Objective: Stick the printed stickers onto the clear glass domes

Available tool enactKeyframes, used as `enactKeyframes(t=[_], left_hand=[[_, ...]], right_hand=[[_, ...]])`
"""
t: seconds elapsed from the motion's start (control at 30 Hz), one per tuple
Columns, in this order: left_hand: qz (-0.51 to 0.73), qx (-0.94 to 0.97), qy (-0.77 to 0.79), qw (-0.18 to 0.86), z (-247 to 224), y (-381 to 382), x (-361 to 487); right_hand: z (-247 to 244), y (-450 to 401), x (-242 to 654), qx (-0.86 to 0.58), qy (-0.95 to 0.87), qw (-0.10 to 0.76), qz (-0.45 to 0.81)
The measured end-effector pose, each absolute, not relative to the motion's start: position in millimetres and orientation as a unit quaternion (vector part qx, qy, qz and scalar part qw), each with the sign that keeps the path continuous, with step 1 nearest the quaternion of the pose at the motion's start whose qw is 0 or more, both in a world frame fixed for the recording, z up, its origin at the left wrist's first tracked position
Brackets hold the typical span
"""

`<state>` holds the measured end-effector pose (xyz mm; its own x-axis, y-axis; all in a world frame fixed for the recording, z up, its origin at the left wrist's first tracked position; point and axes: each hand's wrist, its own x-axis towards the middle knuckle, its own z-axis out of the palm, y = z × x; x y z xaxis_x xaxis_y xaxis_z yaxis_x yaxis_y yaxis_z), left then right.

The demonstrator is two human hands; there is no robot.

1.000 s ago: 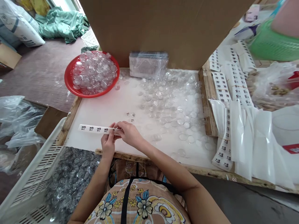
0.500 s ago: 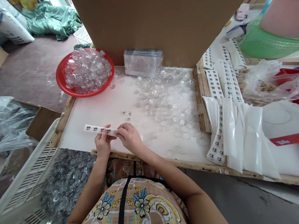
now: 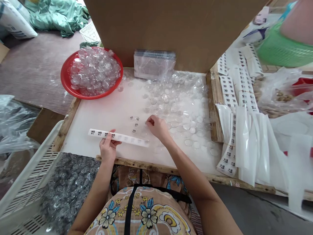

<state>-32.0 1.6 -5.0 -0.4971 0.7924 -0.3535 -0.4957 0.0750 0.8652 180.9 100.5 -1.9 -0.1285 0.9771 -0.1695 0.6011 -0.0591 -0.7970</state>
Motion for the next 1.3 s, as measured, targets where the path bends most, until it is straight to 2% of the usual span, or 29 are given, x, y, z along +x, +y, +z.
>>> enactKeyframes(t=[0.13,0.3,0.47,0.57,0.73,0.8,0.97,1.1,1.17,1.3], left_hand=[[0.665,0.137,0.55,0.486,-5,2,-32],[0.666,0.14,0.549,0.486,-5,2,-31],[0.658,0.144,0.555,0.488,-6,2,-31],[0.64,0.17,0.556,0.502,-7,0,-30],[0.594,0.239,0.552,0.533,-7,-3,-29],[0.595,0.243,0.547,0.537,-7,-3,-30],[0.595,0.212,0.537,0.559,-7,-3,-32],[0.601,0.214,0.544,0.545,-6,-3,-31],[0.617,0.203,0.549,0.526,-6,-3,-31],[0.625,0.189,0.548,0.523,-6,-1,-31]], right_hand=[[-3,99,174,-0.606,-0.676,0.223,0.356],[-11,98,163,-0.601,-0.736,0.182,0.252],[-9,104,155,-0.603,-0.74,0.172,0.246],[3,96,148,-0.575,-0.75,0.215,0.246],[26,62,119,-0.447,-0.743,0.265,0.422],[27,49,107,-0.424,-0.755,0.27,0.42],[20,35,97,-0.42,-0.785,0.324,0.319],[25,48,124,-0.435,-0.71,0.384,0.399],[26,60,152,-0.498,-0.648,0.376,0.437],[19,77,208,-0.612,-0.623,0.268,0.408]])
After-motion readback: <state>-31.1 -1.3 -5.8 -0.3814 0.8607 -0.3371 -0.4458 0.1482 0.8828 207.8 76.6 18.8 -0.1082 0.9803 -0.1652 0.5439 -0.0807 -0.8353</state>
